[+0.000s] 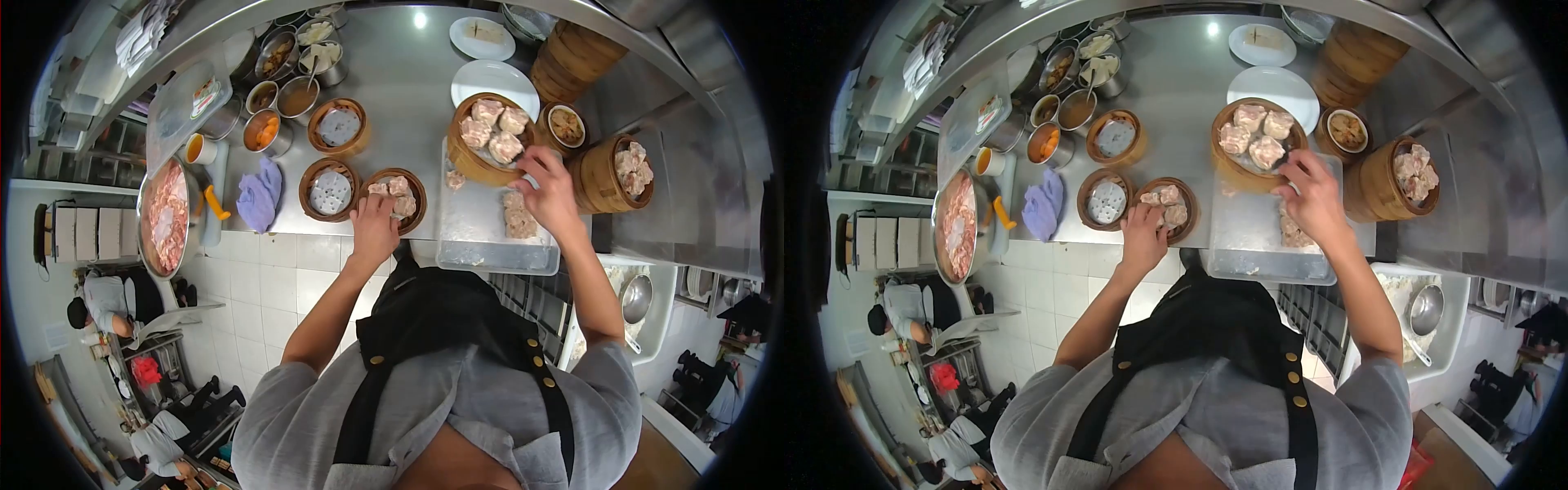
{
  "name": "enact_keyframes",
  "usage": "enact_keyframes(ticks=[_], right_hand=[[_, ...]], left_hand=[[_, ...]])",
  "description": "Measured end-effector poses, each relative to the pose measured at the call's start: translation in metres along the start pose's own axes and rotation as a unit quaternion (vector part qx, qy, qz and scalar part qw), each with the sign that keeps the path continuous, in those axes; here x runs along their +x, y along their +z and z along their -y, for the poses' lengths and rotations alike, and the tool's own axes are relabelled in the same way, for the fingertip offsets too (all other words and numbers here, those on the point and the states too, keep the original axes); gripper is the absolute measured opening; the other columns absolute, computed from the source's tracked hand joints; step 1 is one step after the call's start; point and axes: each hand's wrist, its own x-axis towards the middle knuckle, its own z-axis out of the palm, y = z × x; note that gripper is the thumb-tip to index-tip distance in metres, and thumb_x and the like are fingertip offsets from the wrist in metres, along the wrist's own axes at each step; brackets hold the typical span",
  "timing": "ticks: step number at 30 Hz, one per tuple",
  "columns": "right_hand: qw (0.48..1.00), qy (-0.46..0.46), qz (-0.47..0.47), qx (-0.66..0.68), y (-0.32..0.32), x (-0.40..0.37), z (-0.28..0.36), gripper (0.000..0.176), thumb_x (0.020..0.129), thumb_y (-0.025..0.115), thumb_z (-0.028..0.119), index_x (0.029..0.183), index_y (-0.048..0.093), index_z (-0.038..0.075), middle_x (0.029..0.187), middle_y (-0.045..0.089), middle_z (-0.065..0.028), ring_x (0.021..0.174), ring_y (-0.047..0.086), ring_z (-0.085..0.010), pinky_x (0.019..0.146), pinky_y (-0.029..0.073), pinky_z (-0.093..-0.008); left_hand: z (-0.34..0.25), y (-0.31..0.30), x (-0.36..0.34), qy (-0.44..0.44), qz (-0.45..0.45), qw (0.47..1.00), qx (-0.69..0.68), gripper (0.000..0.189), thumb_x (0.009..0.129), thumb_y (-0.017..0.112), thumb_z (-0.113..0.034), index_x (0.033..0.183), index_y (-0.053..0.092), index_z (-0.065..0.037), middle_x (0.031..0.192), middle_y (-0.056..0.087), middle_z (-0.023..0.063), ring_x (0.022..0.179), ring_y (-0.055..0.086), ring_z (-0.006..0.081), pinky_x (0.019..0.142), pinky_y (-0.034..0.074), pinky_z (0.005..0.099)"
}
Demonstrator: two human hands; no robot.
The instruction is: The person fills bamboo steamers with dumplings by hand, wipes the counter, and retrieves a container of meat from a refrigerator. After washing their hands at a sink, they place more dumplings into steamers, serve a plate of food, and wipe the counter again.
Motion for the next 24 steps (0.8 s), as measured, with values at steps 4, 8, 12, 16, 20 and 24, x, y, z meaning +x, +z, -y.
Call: enact_keyframes(ticks=[4,8,12,16,20,24], right_hand=[[0.999,0.031,-0.003,-0.016,-0.063,-0.021,0.028,0.03,0.058,0.075,0.002,0.085,0.061,0.001,0.095,0.055,-0.0124,0.087,0.057,-0.0319,0.072,0.048,-0.0398],[0.993,0.081,-0.026,-0.081,-0.114,-0.039,0.034,0.031,0.056,0.075,-0.001,0.084,0.061,0.0,0.091,0.056,-0.011,0.085,0.057,-0.0305,0.07,0.048,-0.0386],[0.978,0.132,-0.083,-0.14,-0.153,-0.061,0.024,0.031,0.056,0.074,-0.003,0.083,0.061,0.0,0.092,0.057,-0.0114,0.085,0.058,-0.0297,0.071,0.048,-0.0374],[0.961,0.172,-0.139,-0.163,-0.169,-0.073,-0.015,0.029,0.058,0.074,-0.003,0.084,0.062,0.0,0.092,0.057,-0.0116,0.082,0.06,-0.0297,0.069,0.049,-0.037],[0.945,0.197,-0.159,-0.207,-0.169,-0.078,-0.054,0.029,0.059,0.075,-0.001,0.085,0.063,0.0,0.094,0.059,-0.0117,0.079,0.061,-0.0292,0.067,0.049,-0.0369],[0.945,0.238,-0.14,-0.175,-0.159,-0.086,-0.078,0.027,0.061,0.074,-0.001,0.086,0.065,0.0,0.096,0.059,-0.0124,0.08,0.061,-0.0291,0.068,0.049,-0.0363]], left_hand=[[-0.012,0.005,0.008,0.061,0.036,0.997,-0.009,0.048,0.068,0.066,-0.011,0.114,0.057,-0.014,0.112,0.052,0.0096,0.108,0.044,0.0291,0.08,0.033,0.0443],[-0.01,0.028,0.011,0.102,0.003,0.993,0.064,0.046,0.067,0.064,-0.014,0.112,0.058,-0.014,0.113,0.054,0.0102,0.112,0.043,0.0297,0.081,0.032,0.0482],[-0.017,0.028,0.017,0.08,0.067,0.989,0.102,0.044,0.066,0.065,-0.015,0.11,0.057,-0.011,0.11,0.057,0.0129,0.111,0.044,0.0308,0.08,0.033,0.0483],[-0.02,0.02,0.025,0.083,0.094,0.985,0.119,0.043,0.063,0.066,-0.012,0.104,0.055,-0.007,0.106,0.059,0.0137,0.109,0.045,0.0305,0.08,0.032,0.0477],[-0.015,0.016,0.029,0.119,0.112,0.983,0.078,0.038,0.062,0.067,-0.012,0.097,0.056,-0.007,0.098,0.062,0.0123,0.107,0.047,0.0292,0.082,0.031,0.0461],[-0.005,0.015,0.034,0.119,0.138,0.982,0.051,0.04,0.06,0.068,-0.011,0.098,0.056,-0.008,0.098,0.062,0.0114,0.107,0.047,0.0283,0.084,0.031,0.0452]])
